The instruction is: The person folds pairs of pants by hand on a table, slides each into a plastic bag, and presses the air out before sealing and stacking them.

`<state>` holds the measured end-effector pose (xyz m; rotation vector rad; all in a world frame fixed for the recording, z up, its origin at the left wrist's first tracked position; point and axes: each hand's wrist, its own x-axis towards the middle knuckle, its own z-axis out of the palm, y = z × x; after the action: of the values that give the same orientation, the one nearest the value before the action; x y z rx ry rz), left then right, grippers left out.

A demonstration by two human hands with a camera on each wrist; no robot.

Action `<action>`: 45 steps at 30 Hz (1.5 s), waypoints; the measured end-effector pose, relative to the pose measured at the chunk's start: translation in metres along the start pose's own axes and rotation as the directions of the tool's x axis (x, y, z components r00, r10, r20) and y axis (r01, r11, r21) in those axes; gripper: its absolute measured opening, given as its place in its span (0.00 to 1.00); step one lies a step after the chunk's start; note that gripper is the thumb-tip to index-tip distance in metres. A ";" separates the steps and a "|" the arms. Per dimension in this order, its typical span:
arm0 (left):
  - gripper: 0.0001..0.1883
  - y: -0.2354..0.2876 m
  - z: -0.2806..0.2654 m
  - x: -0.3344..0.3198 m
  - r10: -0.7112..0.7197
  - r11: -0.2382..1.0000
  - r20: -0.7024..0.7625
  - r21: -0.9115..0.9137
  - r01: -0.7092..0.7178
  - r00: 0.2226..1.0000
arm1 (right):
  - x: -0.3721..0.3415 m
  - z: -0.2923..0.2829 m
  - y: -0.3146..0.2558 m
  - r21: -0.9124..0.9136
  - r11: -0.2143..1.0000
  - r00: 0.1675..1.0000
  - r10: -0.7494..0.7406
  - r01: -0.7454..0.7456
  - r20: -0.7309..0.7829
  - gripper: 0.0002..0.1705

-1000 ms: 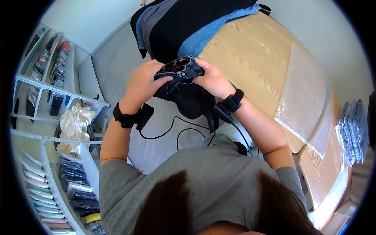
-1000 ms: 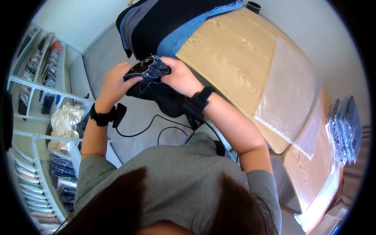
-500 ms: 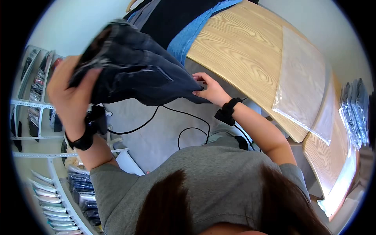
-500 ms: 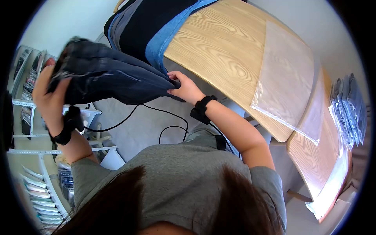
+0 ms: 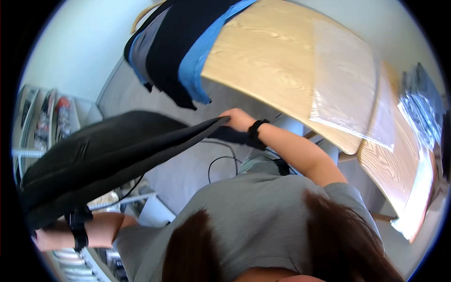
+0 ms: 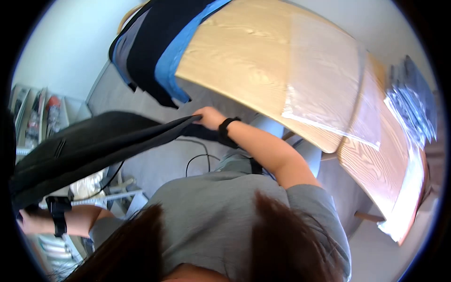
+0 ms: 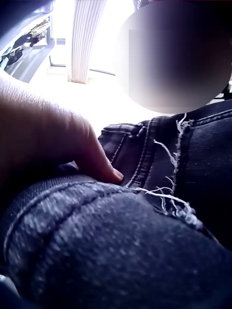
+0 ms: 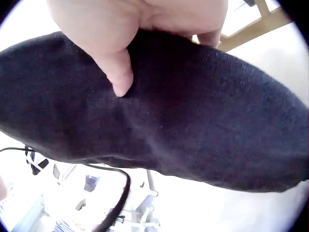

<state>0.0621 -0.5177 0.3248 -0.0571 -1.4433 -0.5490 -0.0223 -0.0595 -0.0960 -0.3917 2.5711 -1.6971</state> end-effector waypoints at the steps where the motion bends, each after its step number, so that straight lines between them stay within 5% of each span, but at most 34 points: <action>1: 0.12 -0.040 -0.015 0.028 0.006 0.986 -0.011 0.166 -0.004 1.000 | -0.004 -0.005 -0.019 0.056 0.998 1.000 0.016 -0.015 -0.025 0.14; 2: 0.14 -0.084 -0.019 0.050 0.012 0.946 -0.015 0.323 -0.006 1.000 | -0.008 -0.010 -0.035 0.109 0.994 0.996 -0.006 0.016 -0.087 0.14; 6: 0.15 -0.074 0.017 0.016 -0.093 0.990 -0.008 0.103 0.094 0.996 | -0.039 -0.060 -0.107 0.510 0.850 0.988 -0.074 0.132 -0.133 0.12; 12: 0.17 -0.069 0.117 -0.075 -0.387 0.853 0.249 -0.268 0.447 0.888 | -0.200 -0.180 -0.205 0.427 0.864 0.870 -0.026 0.267 -0.492 0.13; 13: 0.18 -0.064 0.136 -0.092 -0.419 0.801 0.315 -0.313 0.510 0.852 | -0.234 -0.199 -0.218 0.229 0.945 0.810 -0.059 0.234 -0.583 0.14; 15: 0.19 -0.062 0.181 -0.127 -0.457 0.674 0.471 -0.370 0.639 0.755 | -0.298 -0.235 -0.251 -0.135 0.988 0.724 -0.146 0.073 -0.674 0.13; 16: 0.19 -0.060 0.200 -0.143 -0.450 0.618 0.550 -0.377 0.690 0.703 | -0.326 -0.251 -0.271 -0.275 0.949 0.690 -0.096 -0.154 -0.718 0.12; 18: 0.23 0.042 0.226 -0.172 -0.480 0.345 0.676 -0.440 0.829 0.559 | -0.369 -0.285 -0.303 -0.444 0.812 0.678 -0.084 -0.378 -0.730 0.11; 20: 0.25 0.086 0.266 -0.197 -0.303 0.205 0.841 -0.401 0.893 0.448 | -0.390 -0.316 -0.319 -0.511 0.656 0.643 -0.051 -0.555 -0.764 0.13; 22: 0.21 0.160 0.286 -0.221 -0.138 0.214 0.916 -0.344 0.914 0.377 | -0.408 -0.345 -0.315 -0.576 0.452 0.669 0.063 -0.681 -0.741 0.15; 24: 0.19 0.206 0.299 -0.248 0.069 0.197 0.990 -0.132 0.971 0.121 | -0.426 -0.377 -0.298 -0.590 0.373 0.692 0.268 -0.716 -0.670 0.16; 25: 0.18 0.221 0.308 -0.263 0.094 0.322 0.995 -0.056 0.945 0.027 | -0.440 -0.397 -0.278 -0.617 0.370 0.719 0.323 -0.694 -0.615 0.17; 26: 0.17 0.236 0.315 -0.279 0.106 0.447 0.992 0.011 0.894 -0.066 | -0.441 -0.406 -0.264 -0.513 0.382 0.640 0.458 -0.768 -0.617 0.19; 27: 0.15 0.237 0.326 -0.297 0.278 0.421 0.939 0.070 0.904 -0.203 | -0.443 -0.408 -0.245 -0.565 0.216 0.594 0.460 -0.796 -0.660 0.20; 29: 0.14 0.250 0.343 -0.331 0.298 0.493 0.900 0.141 0.858 -0.319 | -0.455 -0.418 -0.185 -0.598 0.289 0.663 0.386 -0.747 -0.642 0.17; 31: 0.14 0.248 0.360 -0.364 0.295 0.605 0.890 0.109 0.789 -0.349 | -0.463 -0.420 -0.151 -0.457 0.471 0.620 0.286 -0.755 -0.731 0.12; 34: 0.14 0.209 0.394 -0.413 0.367 0.800 0.857 -0.092 0.593 -0.361 | -0.511 -0.417 -0.121 -0.263 0.607 0.425 0.136 -0.749 -0.895 0.12; 37: 0.15 0.189 0.402 -0.437 0.324 0.835 0.832 -0.028 0.549 -0.451 | -0.621 -0.394 -0.069 0.145 0.541 -0.019 0.231 -0.828 -0.973 0.15; 39: 0.15 0.191 0.400 -0.439 0.307 0.855 0.831 -0.026 0.518 -0.465 | -0.657 -0.379 -0.048 0.330 0.433 -0.233 0.262 -0.839 -0.937 0.17; 40: 0.15 0.190 0.402 -0.441 0.317 0.860 0.828 -0.045 0.509 -0.462 | -0.657 -0.372 -0.051 0.469 0.482 -0.324 0.354 -0.740 -0.877 0.20; 43: 0.15 0.192 0.402 -0.440 0.321 0.861 0.824 -0.049 0.506 -0.466 | -0.656 -0.364 -0.052 0.591 0.585 -0.395 0.440 -0.555 -0.806 0.22; 45: 0.16 0.195 0.400 -0.435 0.277 0.897 0.826 -0.039 0.440 -0.491 | -0.662 -0.374 -0.041 0.722 0.449 -0.476 0.548 -0.526 -0.688 0.23</action>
<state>-0.2425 -0.0625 0.0284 -1.2000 -3.2810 -1.1046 0.5638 0.4135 0.0207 2.8317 1.9010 -1.3837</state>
